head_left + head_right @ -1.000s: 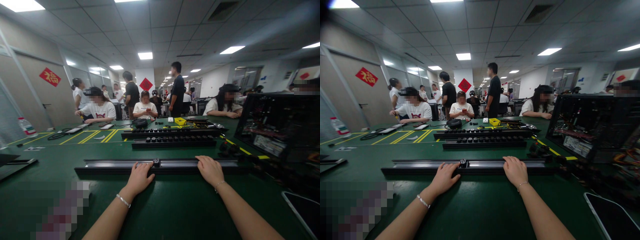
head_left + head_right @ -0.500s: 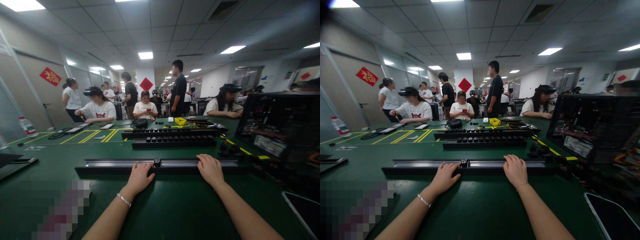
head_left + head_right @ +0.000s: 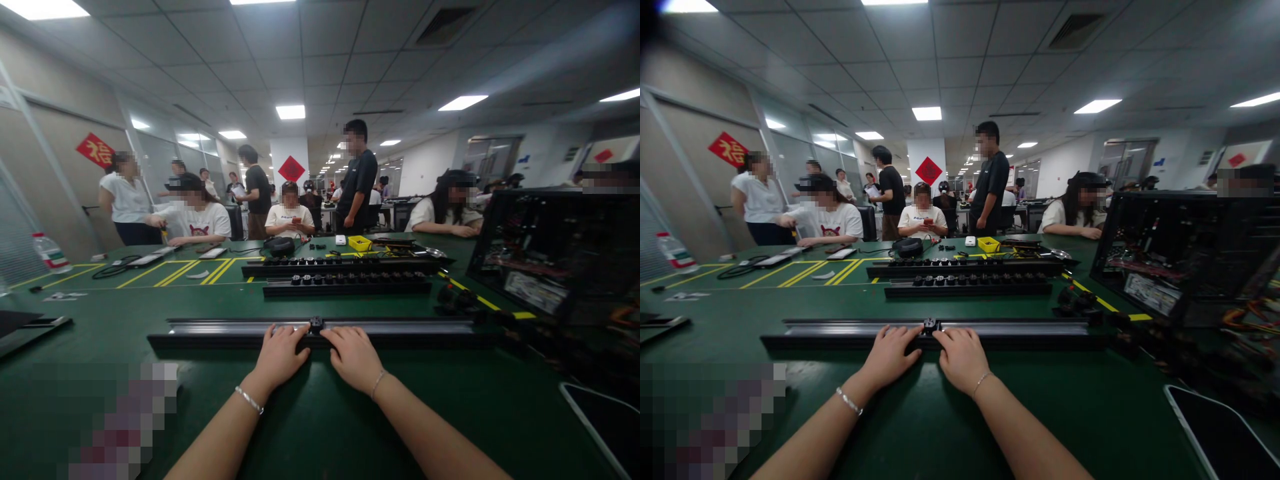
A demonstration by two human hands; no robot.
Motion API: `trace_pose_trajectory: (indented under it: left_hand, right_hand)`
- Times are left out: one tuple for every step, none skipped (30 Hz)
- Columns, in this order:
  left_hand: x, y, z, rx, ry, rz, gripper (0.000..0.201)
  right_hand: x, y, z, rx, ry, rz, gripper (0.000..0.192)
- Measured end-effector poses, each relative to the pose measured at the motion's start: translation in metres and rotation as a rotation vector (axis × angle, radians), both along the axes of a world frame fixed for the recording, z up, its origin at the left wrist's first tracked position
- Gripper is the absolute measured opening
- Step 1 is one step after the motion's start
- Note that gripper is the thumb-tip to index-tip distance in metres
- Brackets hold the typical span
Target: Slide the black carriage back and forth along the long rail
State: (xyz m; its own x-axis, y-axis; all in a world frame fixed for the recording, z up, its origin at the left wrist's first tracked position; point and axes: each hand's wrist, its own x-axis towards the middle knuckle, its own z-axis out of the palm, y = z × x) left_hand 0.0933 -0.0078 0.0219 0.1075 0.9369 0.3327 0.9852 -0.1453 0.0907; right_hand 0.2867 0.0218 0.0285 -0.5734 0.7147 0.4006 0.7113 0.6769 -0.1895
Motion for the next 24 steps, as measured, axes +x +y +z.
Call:
trace_pose_trajectory:
  left_hand:
    - [0.0002, 0.0001, -0.0001, 0.002, -0.001, -0.001, 0.047]
    - [0.0003, 0.0002, -0.0002, 0.003, -0.002, -0.002, 0.047]
    - [0.0003, 0.0002, -0.0004, 0.005, -0.003, -0.003, 0.047]
    - [0.0004, 0.0003, -0.0006, 0.008, -0.004, -0.003, 0.047]
    - [0.0004, 0.0004, -0.0008, 0.011, -0.003, -0.002, 0.047]
    - [0.0004, 0.0004, -0.0011, 0.015, 0.000, -0.002, 0.046]
    - [0.0005, 0.0006, -0.0015, 0.018, 0.005, -0.001, 0.046]
    - [0.0005, 0.0007, -0.0018, 0.019, 0.012, 0.000, 0.046]
    - [0.0006, 0.0009, -0.0021, 0.020, 0.019, 0.003, 0.046]
    - [0.0007, 0.0011, -0.0024, 0.018, 0.025, 0.004, 0.046]
    - [0.0008, 0.0013, -0.0026, 0.016, 0.031, 0.006, 0.046]
    - [0.0010, 0.0015, -0.0026, 0.012, 0.037, 0.008, 0.047]
    - [0.0012, 0.0016, -0.0026, 0.008, 0.041, 0.011, 0.047]
    - [0.0014, 0.0016, -0.0026, 0.004, 0.044, 0.013, 0.047]
    - [0.0016, 0.0015, -0.0025, 0.000, 0.046, 0.015, 0.048]
    - [0.0018, 0.0013, -0.0024, -0.005, 0.049, 0.017, 0.049]
    - [0.0020, 0.0010, -0.0024, -0.007, 0.052, 0.019, 0.050]
    - [0.0022, 0.0007, -0.0024, -0.009, 0.055, 0.019, 0.051]
    - [0.0024, 0.0003, -0.0024, -0.010, 0.060, 0.019, 0.053]
    - [0.0025, 0.0000, -0.0024, -0.012, 0.064, 0.019, 0.054]
    - [0.0026, -0.0003, -0.0024, -0.015, 0.068, 0.020, 0.055]
    - [0.0027, -0.0006, -0.0023, -0.019, 0.072, 0.021, 0.056]
    - [0.0028, -0.0008, -0.0021, -0.023, 0.076, 0.021, 0.057]
    - [0.0029, -0.0009, -0.0018, -0.028, 0.078, 0.021, 0.058]
  right_hand:
    - [-0.0024, 0.0001, -0.0002, -0.009, -0.003, -0.013, 0.040]
    - [-0.0041, 0.0003, -0.0003, -0.016, -0.006, -0.027, 0.039]
    - [-0.0054, 0.0004, -0.0004, -0.022, -0.010, -0.038, 0.039]
    - [-0.0064, 0.0004, -0.0004, -0.024, -0.014, -0.046, 0.039]
    - [-0.0072, 0.0002, -0.0005, -0.023, -0.018, -0.052, 0.039]
    - [-0.0078, 0.0000, -0.0008, -0.019, -0.023, -0.058, 0.039]
    - [-0.0083, -0.0003, -0.0012, -0.014, -0.028, -0.064, 0.039]
    - [-0.0087, -0.0004, -0.0018, -0.009, -0.032, -0.070, 0.039]
    - [-0.0090, -0.0003, -0.0025, -0.004, -0.036, -0.075, 0.039]
    - [-0.0093, 0.0000, -0.0033, -0.001, -0.040, -0.079, 0.039]
    - [-0.0094, 0.0005, -0.0042, 0.001, -0.044, -0.083, 0.038]
    - [-0.0096, 0.0012, -0.0050, 0.001, -0.051, -0.085, 0.038]
    - [-0.0096, 0.0020, -0.0058, 0.002, -0.057, -0.086, 0.039]
    - [-0.0096, 0.0028, -0.0065, 0.002, -0.062, -0.086, 0.040]
    - [-0.0096, 0.0035, -0.0070, 0.003, -0.063, -0.086, 0.040]
    - [-0.0096, 0.0040, -0.0074, 0.005, -0.061, -0.084, 0.040]
    - [-0.0095, 0.0044, -0.0077, 0.009, -0.058, -0.082, 0.041]
    - [-0.0093, 0.0046, -0.0077, 0.012, -0.056, -0.081, 0.041]
    - [-0.0092, 0.0046, -0.0077, 0.013, -0.057, -0.081, 0.041]
    - [-0.0090, 0.0046, -0.0075, 0.014, -0.060, -0.081, 0.041]
    - [-0.0089, 0.0046, -0.0074, 0.012, -0.063, -0.080, 0.041]
    - [-0.0087, 0.0045, -0.0072, 0.009, -0.066, -0.079, 0.041]
    - [-0.0085, 0.0045, -0.0070, 0.005, -0.067, -0.078, 0.042]
    - [-0.0084, 0.0045, -0.0068, 0.001, -0.067, -0.077, 0.041]
